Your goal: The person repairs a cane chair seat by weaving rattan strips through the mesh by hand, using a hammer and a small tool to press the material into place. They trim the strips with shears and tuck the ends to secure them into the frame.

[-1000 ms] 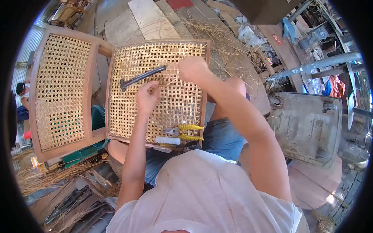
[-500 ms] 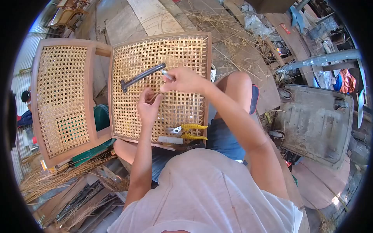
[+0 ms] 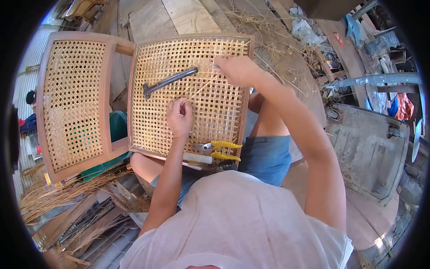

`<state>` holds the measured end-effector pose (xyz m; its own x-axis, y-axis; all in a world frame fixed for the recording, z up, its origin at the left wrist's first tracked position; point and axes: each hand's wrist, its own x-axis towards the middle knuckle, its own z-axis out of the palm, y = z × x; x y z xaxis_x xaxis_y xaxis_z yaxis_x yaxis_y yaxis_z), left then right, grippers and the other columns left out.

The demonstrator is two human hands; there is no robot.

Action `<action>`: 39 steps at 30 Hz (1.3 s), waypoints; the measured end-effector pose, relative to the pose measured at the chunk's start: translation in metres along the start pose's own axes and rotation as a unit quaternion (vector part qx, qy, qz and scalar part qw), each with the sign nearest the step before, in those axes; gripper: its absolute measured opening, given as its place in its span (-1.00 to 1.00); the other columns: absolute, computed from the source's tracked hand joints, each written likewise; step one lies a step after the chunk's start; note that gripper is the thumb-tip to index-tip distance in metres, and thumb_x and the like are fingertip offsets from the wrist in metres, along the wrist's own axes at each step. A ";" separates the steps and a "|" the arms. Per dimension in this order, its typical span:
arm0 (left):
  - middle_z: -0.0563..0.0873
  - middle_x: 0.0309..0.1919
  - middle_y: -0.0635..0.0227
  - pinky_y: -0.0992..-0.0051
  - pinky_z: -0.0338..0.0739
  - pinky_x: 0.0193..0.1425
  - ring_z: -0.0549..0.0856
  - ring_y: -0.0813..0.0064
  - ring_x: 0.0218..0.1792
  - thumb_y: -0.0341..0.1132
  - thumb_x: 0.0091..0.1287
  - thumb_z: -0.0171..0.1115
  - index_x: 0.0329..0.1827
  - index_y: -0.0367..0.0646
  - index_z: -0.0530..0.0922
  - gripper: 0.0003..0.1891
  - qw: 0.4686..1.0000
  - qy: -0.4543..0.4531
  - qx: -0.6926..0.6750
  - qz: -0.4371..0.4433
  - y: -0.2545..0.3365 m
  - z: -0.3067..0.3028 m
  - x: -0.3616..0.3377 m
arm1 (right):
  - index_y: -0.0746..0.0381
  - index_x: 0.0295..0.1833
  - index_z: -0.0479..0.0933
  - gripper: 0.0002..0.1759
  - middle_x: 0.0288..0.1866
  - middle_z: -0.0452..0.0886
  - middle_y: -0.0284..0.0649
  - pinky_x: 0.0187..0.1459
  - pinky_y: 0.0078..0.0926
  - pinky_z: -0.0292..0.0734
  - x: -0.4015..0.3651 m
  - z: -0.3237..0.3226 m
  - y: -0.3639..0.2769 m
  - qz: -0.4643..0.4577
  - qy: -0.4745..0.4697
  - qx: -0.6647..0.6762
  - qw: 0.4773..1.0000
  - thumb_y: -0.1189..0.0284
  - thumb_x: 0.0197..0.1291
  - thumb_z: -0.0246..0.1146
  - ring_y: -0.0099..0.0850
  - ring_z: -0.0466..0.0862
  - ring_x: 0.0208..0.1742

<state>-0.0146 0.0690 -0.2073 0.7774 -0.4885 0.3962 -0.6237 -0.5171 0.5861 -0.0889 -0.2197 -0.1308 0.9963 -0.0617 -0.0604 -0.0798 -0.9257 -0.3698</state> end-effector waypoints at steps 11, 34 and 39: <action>0.71 -0.04 0.13 0.22 0.58 0.15 0.67 0.14 -0.04 -0.26 0.47 0.23 0.22 -0.09 0.64 -0.69 1.000 -0.005 -0.016 -0.015 0.018 -0.008 0.015 | 0.18 0.17 0.37 -0.81 -0.38 0.69 0.04 -0.29 -0.01 0.58 -0.021 -0.040 0.001 0.044 0.160 0.038 0.985 0.36 0.57 0.05 0.06 0.74 -0.31; 0.78 -0.22 0.14 0.21 0.65 0.05 0.77 0.16 -0.16 -0.26 0.31 0.51 -0.26 -0.19 0.81 -0.83 0.977 -0.197 -0.032 -0.069 0.011 -0.050 0.079 | 0.27 -0.10 0.71 -0.75 -0.11 0.78 0.09 0.05 0.04 0.70 0.028 0.003 -0.109 0.119 -0.164 -0.123 0.972 0.32 0.34 0.25 0.03 0.80 0.00; 0.79 -0.18 0.15 0.18 0.65 0.05 0.78 0.13 -0.15 -0.23 0.33 0.46 -0.24 -0.19 0.79 -0.81 0.973 -0.222 -0.011 -0.068 0.014 -0.047 0.082 | 0.30 -0.09 0.73 -0.79 -0.09 0.81 0.07 0.04 -0.09 0.77 0.037 0.015 -0.126 0.110 -0.148 -0.135 0.974 0.46 0.27 0.26 0.01 0.84 0.00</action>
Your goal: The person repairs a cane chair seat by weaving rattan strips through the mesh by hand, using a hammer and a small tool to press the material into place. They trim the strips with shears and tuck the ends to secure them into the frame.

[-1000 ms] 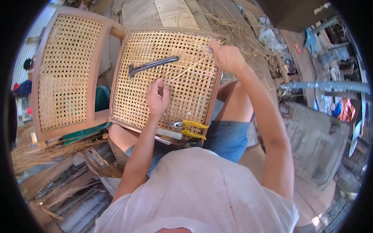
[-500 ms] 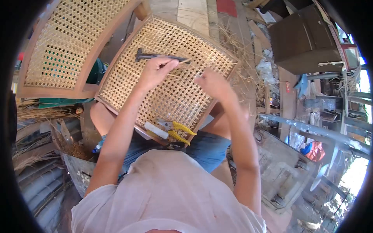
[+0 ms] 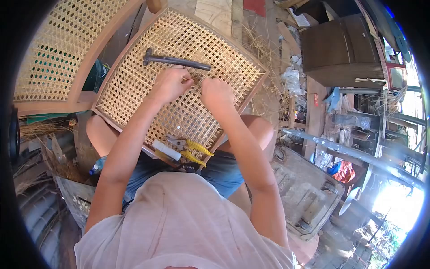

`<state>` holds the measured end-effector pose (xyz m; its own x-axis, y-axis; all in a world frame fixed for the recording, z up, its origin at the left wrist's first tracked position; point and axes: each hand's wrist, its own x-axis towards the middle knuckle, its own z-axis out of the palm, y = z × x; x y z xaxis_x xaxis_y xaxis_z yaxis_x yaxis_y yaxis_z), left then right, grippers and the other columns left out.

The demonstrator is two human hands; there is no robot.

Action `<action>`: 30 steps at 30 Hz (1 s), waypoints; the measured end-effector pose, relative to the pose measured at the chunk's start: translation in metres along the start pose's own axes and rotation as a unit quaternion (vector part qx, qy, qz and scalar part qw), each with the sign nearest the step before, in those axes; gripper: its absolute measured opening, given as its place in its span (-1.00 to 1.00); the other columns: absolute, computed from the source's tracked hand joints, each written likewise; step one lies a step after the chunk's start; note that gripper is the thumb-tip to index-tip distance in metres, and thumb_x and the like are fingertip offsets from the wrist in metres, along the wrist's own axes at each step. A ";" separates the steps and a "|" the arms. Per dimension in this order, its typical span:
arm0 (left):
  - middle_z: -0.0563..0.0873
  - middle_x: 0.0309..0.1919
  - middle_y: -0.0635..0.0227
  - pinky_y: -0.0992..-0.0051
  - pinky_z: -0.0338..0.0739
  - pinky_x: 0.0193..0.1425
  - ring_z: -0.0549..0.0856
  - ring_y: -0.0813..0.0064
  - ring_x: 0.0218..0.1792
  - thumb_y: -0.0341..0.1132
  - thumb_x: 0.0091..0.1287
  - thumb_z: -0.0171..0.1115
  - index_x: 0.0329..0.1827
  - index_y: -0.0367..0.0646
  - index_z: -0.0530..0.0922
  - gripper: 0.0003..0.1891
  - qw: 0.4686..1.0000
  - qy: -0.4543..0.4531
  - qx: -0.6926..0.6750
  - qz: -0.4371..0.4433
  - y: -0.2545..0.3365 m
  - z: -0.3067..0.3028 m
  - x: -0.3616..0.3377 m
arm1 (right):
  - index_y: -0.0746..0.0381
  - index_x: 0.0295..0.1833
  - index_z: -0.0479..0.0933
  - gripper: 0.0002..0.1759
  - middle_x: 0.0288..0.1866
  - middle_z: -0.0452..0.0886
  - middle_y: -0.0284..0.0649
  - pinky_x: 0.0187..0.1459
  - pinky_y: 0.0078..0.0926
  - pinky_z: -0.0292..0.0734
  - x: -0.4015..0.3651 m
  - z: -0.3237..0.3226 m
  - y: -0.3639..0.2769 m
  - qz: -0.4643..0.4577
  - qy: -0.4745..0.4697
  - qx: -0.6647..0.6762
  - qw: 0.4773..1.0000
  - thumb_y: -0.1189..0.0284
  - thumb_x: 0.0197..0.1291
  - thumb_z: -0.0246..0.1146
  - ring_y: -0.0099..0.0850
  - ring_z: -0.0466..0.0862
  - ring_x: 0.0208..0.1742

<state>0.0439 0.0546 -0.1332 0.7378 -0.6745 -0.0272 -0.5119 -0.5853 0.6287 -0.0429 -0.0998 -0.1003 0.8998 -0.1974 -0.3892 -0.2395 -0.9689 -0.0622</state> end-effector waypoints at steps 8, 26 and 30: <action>0.80 -0.13 0.17 0.16 0.66 0.07 0.79 0.11 -0.05 -0.19 0.36 0.42 -0.21 -0.15 0.79 -0.80 0.998 -0.026 0.056 0.005 0.012 0.000 0.006 | 0.31 -0.11 0.72 -0.77 -0.13 0.79 0.14 0.02 -0.01 0.74 -0.003 0.010 0.005 0.010 0.022 0.034 0.999 0.42 0.30 0.21 0.07 0.82 -0.05; 0.85 -0.37 0.22 0.30 0.65 -0.19 0.81 0.29 -0.35 -0.12 0.27 0.51 -0.14 -0.18 0.81 -0.70 0.988 -0.070 0.010 -0.139 0.036 0.027 -0.003 | 0.24 -0.05 0.78 -0.67 -0.05 0.83 -0.08 0.01 -0.17 0.75 -0.027 -0.022 0.082 0.129 0.012 0.062 0.990 0.22 0.26 0.37 -0.13 0.84 0.04; 0.85 -0.38 0.19 0.36 0.64 -0.21 0.81 0.31 -0.38 -0.30 0.28 0.42 -0.14 -0.23 0.80 -0.80 0.993 0.063 -0.035 -0.095 0.029 0.056 -0.015 | 0.27 -0.02 0.76 -0.57 -0.08 0.83 -0.11 -0.24 -0.39 0.72 -0.033 0.045 0.121 0.170 0.049 0.463 0.869 0.08 0.36 0.37 -0.38 0.81 -0.22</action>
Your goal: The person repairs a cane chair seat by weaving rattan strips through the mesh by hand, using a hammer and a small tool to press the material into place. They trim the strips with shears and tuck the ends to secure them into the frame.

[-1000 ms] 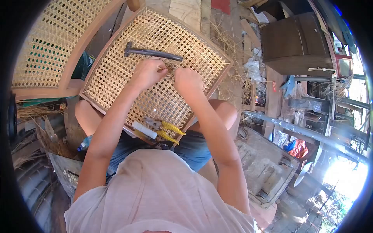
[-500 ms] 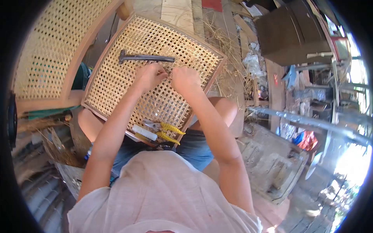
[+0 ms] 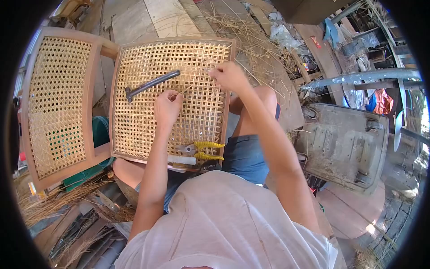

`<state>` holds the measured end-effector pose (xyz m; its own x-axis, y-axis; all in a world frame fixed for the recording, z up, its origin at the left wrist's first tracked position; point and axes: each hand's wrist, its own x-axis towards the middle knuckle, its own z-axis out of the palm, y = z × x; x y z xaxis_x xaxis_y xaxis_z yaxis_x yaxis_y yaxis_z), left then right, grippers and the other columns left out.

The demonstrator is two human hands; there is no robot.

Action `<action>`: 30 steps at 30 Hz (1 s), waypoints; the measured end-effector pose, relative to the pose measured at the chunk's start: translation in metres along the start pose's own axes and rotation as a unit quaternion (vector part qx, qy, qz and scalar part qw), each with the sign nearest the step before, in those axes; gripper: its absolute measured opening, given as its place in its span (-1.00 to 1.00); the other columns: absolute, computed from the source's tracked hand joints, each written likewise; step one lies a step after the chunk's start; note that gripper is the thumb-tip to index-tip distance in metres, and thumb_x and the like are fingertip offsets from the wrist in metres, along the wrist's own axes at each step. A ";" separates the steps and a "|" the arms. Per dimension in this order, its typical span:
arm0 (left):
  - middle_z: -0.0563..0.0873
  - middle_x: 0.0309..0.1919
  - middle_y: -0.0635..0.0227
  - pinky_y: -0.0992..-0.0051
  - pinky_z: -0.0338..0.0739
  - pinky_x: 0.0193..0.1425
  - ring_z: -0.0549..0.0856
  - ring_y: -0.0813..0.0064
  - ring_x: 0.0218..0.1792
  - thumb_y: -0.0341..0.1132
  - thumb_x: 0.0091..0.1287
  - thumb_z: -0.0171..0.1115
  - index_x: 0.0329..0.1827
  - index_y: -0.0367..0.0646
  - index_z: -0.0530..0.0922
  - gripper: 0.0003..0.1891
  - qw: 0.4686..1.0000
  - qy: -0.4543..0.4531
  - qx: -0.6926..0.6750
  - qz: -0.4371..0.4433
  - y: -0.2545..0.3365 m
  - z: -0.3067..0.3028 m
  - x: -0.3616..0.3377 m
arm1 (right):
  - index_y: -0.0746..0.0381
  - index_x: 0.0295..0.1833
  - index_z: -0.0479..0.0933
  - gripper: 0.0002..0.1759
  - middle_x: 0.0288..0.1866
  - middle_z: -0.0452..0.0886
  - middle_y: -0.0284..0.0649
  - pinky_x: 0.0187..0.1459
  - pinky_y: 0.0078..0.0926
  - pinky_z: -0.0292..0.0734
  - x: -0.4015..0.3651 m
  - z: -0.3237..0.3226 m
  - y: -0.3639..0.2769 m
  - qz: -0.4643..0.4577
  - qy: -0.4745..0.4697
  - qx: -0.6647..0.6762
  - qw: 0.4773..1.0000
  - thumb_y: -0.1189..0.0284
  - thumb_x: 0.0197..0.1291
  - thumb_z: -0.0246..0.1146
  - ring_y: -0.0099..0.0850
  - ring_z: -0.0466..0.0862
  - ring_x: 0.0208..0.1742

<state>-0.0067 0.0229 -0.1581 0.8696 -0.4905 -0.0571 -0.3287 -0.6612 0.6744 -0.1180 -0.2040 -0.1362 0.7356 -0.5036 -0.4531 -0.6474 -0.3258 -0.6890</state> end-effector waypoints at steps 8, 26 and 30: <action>0.84 -0.36 0.12 0.40 0.64 -0.19 0.81 0.34 -0.35 -0.39 0.28 0.40 -0.13 -0.32 0.79 -0.81 0.995 0.084 -0.031 0.040 -0.003 0.020 -0.009 | 0.23 -0.14 0.69 -0.73 -0.31 0.79 -0.12 -0.31 -0.19 0.66 -0.001 0.060 -0.009 -0.216 0.124 0.050 0.967 0.23 0.43 0.29 -0.30 0.74 -0.43; 0.85 -0.12 0.34 0.44 0.63 0.03 0.73 0.53 -0.15 -0.12 0.55 0.35 0.17 -0.15 0.78 -0.67 0.890 -0.130 -0.432 0.072 0.065 0.009 0.029 | 0.24 -0.16 0.62 -0.50 -0.33 0.72 0.07 -0.14 0.09 0.60 -0.035 -0.039 -0.064 -0.251 0.163 -0.107 0.948 -0.03 0.48 0.23 0.14 0.73 -0.18; 0.80 -0.35 0.44 0.67 0.51 -0.21 0.67 0.74 -0.32 -0.26 0.39 0.53 -0.03 -0.19 0.84 -0.79 0.939 -0.060 -0.338 0.034 0.040 -0.028 0.043 | 0.27 -0.02 0.63 -0.56 -0.10 0.77 0.05 -0.01 -0.02 0.68 -0.029 -0.024 -0.075 -0.195 0.032 -0.225 0.954 0.05 0.43 0.29 0.05 0.78 -0.02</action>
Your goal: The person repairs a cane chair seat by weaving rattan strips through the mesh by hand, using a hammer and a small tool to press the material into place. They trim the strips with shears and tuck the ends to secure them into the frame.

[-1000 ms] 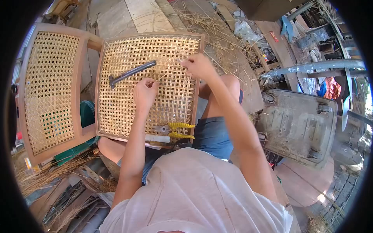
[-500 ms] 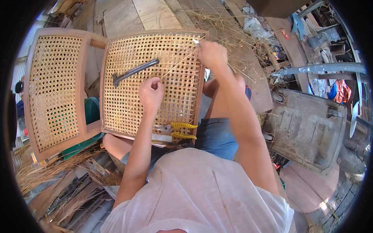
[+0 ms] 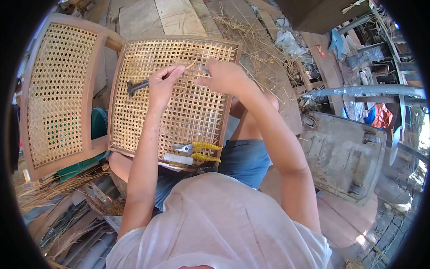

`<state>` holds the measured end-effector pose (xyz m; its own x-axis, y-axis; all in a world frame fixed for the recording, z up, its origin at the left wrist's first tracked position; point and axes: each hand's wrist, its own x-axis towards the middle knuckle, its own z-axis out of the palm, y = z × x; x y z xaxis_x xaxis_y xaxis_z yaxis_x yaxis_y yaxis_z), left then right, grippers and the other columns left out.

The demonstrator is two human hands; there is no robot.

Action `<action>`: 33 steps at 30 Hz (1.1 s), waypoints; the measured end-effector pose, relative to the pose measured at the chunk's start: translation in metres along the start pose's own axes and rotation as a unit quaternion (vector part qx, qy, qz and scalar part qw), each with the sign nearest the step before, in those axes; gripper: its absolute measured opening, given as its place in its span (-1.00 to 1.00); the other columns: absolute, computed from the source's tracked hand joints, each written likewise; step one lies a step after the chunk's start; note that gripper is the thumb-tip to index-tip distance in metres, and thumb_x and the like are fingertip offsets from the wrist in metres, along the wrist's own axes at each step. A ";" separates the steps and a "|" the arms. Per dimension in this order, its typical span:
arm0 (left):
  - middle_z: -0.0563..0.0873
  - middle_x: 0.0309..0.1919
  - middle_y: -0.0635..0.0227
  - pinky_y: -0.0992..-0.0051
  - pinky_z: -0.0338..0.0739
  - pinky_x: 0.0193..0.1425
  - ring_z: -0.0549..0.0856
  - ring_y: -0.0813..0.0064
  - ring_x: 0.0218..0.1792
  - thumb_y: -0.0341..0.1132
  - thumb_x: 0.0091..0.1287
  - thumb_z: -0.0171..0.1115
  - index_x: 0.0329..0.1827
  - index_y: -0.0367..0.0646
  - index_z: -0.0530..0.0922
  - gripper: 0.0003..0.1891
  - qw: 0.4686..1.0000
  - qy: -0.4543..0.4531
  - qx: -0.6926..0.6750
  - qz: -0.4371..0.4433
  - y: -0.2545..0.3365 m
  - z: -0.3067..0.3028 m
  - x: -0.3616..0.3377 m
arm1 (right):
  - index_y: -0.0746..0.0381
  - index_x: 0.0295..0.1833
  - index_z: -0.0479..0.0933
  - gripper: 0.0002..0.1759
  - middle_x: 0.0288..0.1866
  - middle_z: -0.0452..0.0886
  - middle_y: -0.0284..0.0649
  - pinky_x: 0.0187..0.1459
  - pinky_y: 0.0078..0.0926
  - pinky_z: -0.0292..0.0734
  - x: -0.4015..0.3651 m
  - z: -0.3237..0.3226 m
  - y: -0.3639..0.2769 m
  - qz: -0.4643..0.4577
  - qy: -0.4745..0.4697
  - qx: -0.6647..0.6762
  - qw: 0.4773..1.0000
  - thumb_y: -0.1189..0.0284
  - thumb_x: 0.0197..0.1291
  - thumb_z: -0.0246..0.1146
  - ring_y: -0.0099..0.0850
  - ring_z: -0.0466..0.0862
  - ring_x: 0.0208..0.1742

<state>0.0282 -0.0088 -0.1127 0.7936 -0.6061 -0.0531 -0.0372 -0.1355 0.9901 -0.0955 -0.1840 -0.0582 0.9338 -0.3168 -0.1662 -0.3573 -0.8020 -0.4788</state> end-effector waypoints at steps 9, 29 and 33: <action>0.74 -0.37 0.25 0.33 0.61 -0.24 0.73 0.34 -0.42 -0.25 0.24 0.54 -0.25 -0.17 0.82 -0.82 0.949 0.028 0.309 0.059 -0.038 -0.022 -0.011 | 0.28 -0.10 0.73 -0.81 -0.07 0.81 -0.01 -0.02 -0.10 0.76 0.018 0.045 -0.026 -0.032 -0.107 -0.185 0.976 0.45 0.26 0.27 -0.06 0.84 0.00; 0.76 -0.25 0.11 0.20 0.64 -0.08 0.78 0.13 -0.22 -0.26 0.31 0.50 -0.20 -0.17 0.80 -0.83 0.941 -0.029 0.328 0.078 -0.054 -0.024 -0.005 | 0.33 -0.12 0.73 -0.80 -0.08 0.81 0.09 -0.02 -0.08 0.77 0.022 0.055 -0.047 -0.013 -0.110 -0.171 0.979 0.48 0.20 0.28 0.01 0.84 -0.03; 0.81 -0.30 0.08 0.13 0.66 0.00 0.81 0.08 -0.19 -0.16 0.33 0.48 -0.18 -0.16 0.82 -0.76 0.931 -0.070 0.357 -0.003 -0.042 -0.016 -0.002 | 0.32 -0.07 0.74 -0.72 0.00 0.80 0.07 0.05 -0.09 0.75 0.029 0.046 -0.043 0.023 -0.133 -0.162 0.978 0.36 0.26 0.29 -0.04 0.83 0.04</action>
<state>0.0382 0.0107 -0.1516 0.7101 -0.6932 -0.1233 -0.4678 -0.5953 0.6533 -0.0525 -0.1355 -0.0827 0.8734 -0.2475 -0.4194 -0.3451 -0.9222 -0.1745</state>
